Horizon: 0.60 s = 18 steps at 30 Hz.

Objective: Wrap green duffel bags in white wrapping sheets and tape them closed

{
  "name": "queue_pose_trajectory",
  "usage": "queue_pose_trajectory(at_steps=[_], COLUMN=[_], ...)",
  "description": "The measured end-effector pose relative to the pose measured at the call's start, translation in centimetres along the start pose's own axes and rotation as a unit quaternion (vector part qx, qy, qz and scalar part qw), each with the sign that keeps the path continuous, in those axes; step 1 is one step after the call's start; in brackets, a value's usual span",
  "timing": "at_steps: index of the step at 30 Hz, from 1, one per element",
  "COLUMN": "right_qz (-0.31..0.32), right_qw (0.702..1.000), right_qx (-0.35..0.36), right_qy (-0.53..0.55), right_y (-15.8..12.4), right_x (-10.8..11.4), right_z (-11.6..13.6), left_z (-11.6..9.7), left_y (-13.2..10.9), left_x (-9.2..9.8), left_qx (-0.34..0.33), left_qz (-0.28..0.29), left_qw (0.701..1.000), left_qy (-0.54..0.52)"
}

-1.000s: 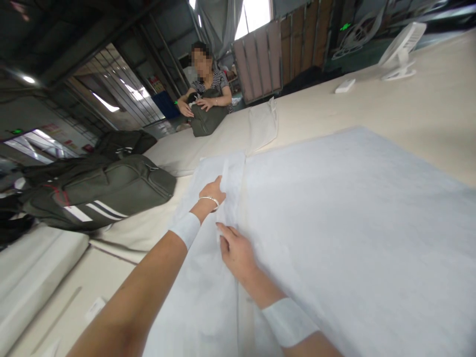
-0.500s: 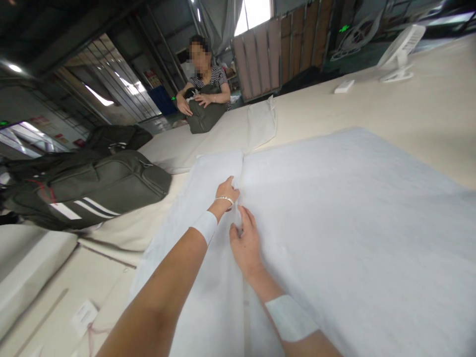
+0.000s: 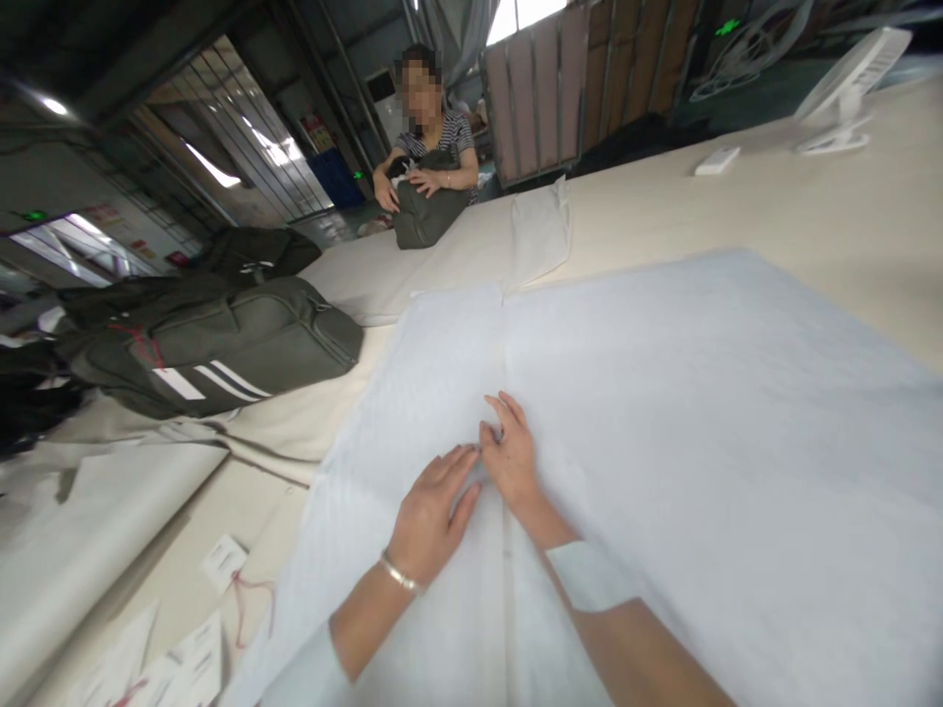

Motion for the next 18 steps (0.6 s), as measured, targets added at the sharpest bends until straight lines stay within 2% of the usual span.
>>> queue_pose_trajectory(at_steps=[3,5,7,10,13,15,18], right_qz=[0.02,0.044,0.081,0.13,0.147,0.145,0.161], right_qw=[0.999,0.997,0.99,0.977,0.967,0.96,0.935], right_qx=[0.006,0.004,0.0,-0.008,-0.011,0.019,0.116], right_qy=[-0.035,-0.068,-0.113,-0.17,-0.206,-0.24,-0.293], right_y=[0.2,0.6,1.3,2.6,2.6,1.0,-3.9], right_x=[0.1,0.2,0.1,0.4,1.9,3.6,6.2], right_z=[-0.3,-0.3,-0.3,0.3,1.7,3.0,5.1], left_z=[-2.4,-3.2,-3.5,-3.3,-3.2,-3.3,-3.4], left_y=[-6.8,-9.8,-11.8,-13.5,-14.4,-14.7,-15.0], left_x=[0.8,0.6,0.0,-1.2,-2.0,-2.2,-2.2], left_qx=[-0.023,-0.036,-0.045,-0.053,-0.057,-0.051,-0.039], left_qz=[0.043,0.071,0.087,0.085,0.073,0.063,0.056], left_qw=[0.998,0.995,0.993,0.993,0.995,0.996,0.998], left_qy=[0.046,0.06,0.064,0.054,0.035,0.025,0.014])
Point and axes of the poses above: each hand's wrist, its own y-axis towards the middle knuckle, its own x-axis out of the back of the hand, z = x × y, the point moved 1 cm from there along y, towards the middle knuckle, and after that the axes turned 1 degree about -x, right-handed, at the moved point
